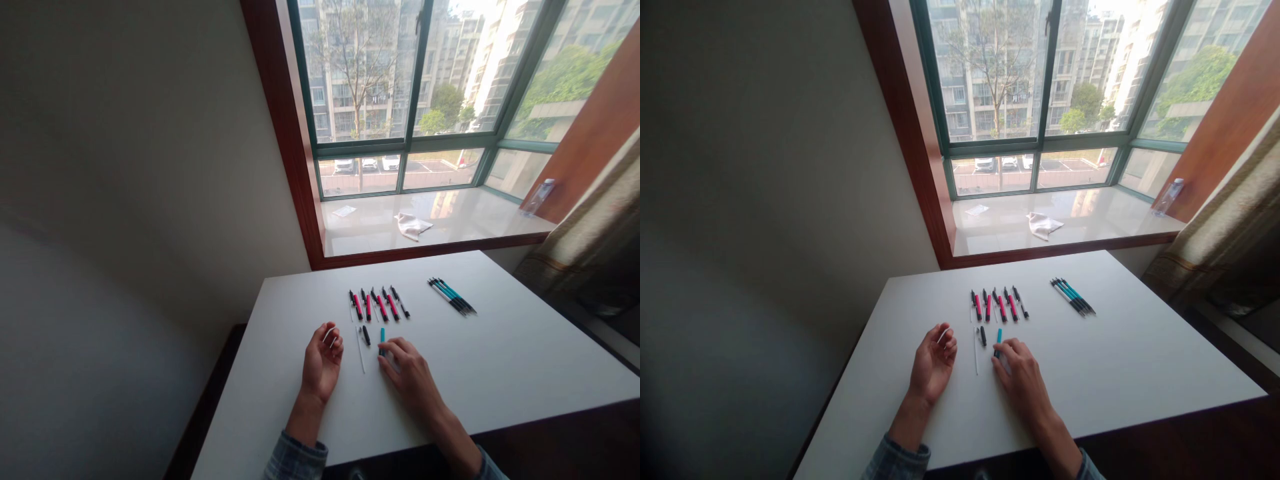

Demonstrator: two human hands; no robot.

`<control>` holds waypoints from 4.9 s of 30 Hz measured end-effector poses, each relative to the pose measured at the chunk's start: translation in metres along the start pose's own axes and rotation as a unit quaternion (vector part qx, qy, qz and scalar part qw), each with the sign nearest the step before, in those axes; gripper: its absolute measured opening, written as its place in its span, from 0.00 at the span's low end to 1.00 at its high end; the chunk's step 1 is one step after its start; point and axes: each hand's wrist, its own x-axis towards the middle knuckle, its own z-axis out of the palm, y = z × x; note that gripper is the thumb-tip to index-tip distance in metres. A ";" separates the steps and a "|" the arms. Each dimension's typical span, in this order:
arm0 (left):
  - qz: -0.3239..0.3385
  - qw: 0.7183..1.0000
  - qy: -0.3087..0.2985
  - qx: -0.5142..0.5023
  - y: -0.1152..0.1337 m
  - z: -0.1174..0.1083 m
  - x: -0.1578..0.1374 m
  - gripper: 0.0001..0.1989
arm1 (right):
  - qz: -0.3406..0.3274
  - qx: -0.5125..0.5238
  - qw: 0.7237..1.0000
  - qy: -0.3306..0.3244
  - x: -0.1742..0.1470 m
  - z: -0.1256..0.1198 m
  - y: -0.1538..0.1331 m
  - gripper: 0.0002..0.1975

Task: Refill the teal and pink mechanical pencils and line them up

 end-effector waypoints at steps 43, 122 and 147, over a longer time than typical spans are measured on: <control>-0.080 0.974 -0.202 0.064 -0.002 0.000 -0.014 0.20 | -0.104 0.066 0.992 -0.023 0.033 0.023 -0.054 0.06; 0.052 0.995 -0.041 0.073 -0.005 0.017 -0.004 0.11 | 0.123 0.055 0.981 0.139 0.098 -0.137 0.132 0.19; 0.221 0.739 -0.141 0.620 -0.021 0.013 -0.012 0.15 | 0.050 0.241 0.969 -0.002 0.074 -0.017 0.016 0.29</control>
